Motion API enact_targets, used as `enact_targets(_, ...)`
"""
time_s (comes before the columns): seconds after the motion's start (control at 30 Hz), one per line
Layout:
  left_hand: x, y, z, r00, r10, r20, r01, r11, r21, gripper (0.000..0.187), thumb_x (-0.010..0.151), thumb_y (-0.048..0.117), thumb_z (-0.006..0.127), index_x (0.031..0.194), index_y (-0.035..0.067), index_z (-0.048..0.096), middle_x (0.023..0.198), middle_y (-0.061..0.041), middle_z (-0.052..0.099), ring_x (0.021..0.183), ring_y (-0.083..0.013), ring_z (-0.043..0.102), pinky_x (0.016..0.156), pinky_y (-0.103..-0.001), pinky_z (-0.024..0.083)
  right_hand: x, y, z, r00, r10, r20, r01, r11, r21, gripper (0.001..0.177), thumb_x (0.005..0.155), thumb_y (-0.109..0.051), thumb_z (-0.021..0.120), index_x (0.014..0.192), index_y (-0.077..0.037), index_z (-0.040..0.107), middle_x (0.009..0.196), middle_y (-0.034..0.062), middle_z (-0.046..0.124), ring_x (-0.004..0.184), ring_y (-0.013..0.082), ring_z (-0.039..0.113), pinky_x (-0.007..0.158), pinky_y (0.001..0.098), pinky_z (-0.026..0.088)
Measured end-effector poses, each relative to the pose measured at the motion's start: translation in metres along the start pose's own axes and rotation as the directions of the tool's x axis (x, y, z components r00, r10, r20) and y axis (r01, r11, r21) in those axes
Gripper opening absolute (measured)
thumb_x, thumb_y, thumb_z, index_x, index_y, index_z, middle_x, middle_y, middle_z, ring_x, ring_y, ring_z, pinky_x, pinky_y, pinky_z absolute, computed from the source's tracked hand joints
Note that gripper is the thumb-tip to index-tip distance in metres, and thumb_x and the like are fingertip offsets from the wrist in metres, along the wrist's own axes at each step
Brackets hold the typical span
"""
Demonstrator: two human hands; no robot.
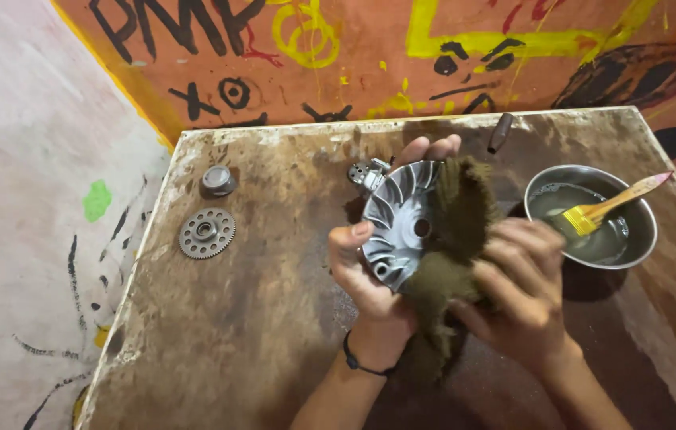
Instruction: The person wipes a metallic impeller with a green cloth, rotating the object to clean the blades and the central hub. The person also wipes the smooth back side of the impeller. A small metal gear and a bowl with a brush are visible on the table.
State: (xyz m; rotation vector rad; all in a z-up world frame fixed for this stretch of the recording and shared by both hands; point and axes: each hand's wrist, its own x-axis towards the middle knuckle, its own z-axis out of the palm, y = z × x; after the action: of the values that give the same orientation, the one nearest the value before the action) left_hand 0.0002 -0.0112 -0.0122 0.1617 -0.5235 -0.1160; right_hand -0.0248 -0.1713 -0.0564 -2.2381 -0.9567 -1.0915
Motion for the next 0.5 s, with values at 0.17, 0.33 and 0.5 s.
enact_targets(0.17,-0.001,-0.005,0.010,0.999,-0.024,-0.026,0.025,0.999,0.037,0.089,0.084,0.041,0.051,0.158,-0.005,0.034,0.166,-0.023,0.035,0.156,-0.0317,0.034,0.134,-0.045,0.025,0.007,-0.015,0.020,0.916,0.309,-0.257,-0.261,0.943,0.206,0.053,0.080,-0.013,0.061,0.129,0.001,0.047,0.141,0.0226,0.034,0.143,0.0320,0.033,0.123,0.0498,0.028)
enact_targets(0.33,-0.004,-0.002,-0.003,0.995,0.064,0.077,-0.083,0.958,0.274,0.078,0.087,0.033,0.053,0.153,-0.007,0.043,0.163,-0.021,0.043,0.154,-0.0277,0.042,0.135,-0.040,0.028,0.019,-0.007,0.020,0.753,0.657,-0.043,-0.497,0.609,0.618,0.060,0.083,-0.005,0.050,0.142,0.002,0.040,0.138,0.0093,0.051,0.132,0.0222,0.048,0.115,0.0369,0.037)
enact_targets(0.5,-0.007,0.012,0.007,0.984,0.152,0.096,-0.166,0.563,0.810,0.052,0.099,0.009,0.050,0.146,-0.010,0.055,0.145,-0.019,0.063,0.127,-0.0191,0.062,0.116,-0.031,0.047,-0.023,0.050,0.033,0.651,0.758,0.024,-0.572,0.470,0.672,0.042,0.101,-0.007,0.055,0.143,0.001,0.052,0.129,0.0084,0.063,0.115,0.0162,0.061,0.101,0.0314,0.051)
